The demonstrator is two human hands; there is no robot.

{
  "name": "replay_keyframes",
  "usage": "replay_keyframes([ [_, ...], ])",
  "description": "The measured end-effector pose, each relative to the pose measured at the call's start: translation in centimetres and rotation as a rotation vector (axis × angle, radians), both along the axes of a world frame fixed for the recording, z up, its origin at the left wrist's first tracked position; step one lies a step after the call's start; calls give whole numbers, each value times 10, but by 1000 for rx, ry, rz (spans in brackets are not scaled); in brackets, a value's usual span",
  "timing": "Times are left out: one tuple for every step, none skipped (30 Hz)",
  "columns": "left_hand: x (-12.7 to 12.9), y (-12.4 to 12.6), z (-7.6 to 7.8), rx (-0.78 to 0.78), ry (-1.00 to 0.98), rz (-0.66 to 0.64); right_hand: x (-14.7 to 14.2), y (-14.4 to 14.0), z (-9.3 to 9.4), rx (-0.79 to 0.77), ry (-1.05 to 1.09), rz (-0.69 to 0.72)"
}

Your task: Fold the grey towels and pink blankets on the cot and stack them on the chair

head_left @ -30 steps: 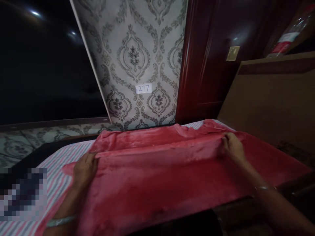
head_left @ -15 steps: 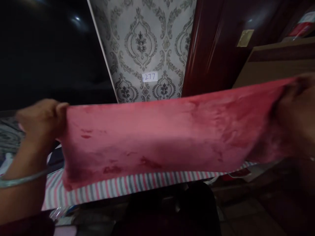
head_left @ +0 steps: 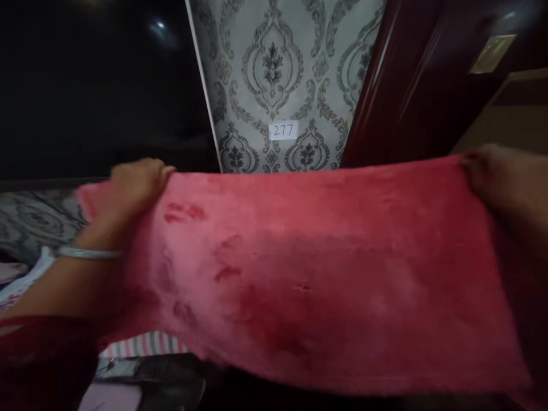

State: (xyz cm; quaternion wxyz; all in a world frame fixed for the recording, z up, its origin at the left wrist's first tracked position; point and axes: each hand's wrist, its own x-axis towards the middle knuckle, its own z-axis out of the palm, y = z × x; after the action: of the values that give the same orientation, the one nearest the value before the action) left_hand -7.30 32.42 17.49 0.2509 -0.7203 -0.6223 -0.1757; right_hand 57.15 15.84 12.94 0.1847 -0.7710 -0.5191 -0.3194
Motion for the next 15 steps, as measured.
replay_keyframes([
  [7,15,-19,-68,34,-24,-7,11,-13,-48,21,-44],
  [12,31,-39,-120,59,-49,-13,22,-29,-101,46,-66],
  [18,47,-59,-161,77,-57,-17,33,-46,-158,73,-64],
  [23,62,-78,-214,102,-69,-19,45,-63,-211,93,-44],
  [27,76,-96,-259,121,-62,-19,56,-80,-259,108,-17],
  [32,88,-111,-297,138,-62,-17,67,-94,-301,120,7],
  [37,100,-123,-330,155,-64,-14,77,-106,-341,128,25],
  [40,110,-133,-350,167,-66,-10,86,-114,-380,134,36],
  [43,119,-140,-361,177,-73,-6,95,-119,-409,137,40],
  [44,128,-144,-368,184,-77,-1,103,-120,-428,139,43],
  [45,136,-145,-369,190,-77,4,111,-118,-434,139,43],
  [45,144,-145,-357,192,-75,9,118,-114,-427,137,42],
  [45,153,-143,-334,188,-70,13,126,-108,-410,137,39],
  [44,162,-140,-302,180,-67,16,135,-102,-384,138,30],
  [45,171,-138,-265,169,-66,19,144,-95,-357,140,18],
])
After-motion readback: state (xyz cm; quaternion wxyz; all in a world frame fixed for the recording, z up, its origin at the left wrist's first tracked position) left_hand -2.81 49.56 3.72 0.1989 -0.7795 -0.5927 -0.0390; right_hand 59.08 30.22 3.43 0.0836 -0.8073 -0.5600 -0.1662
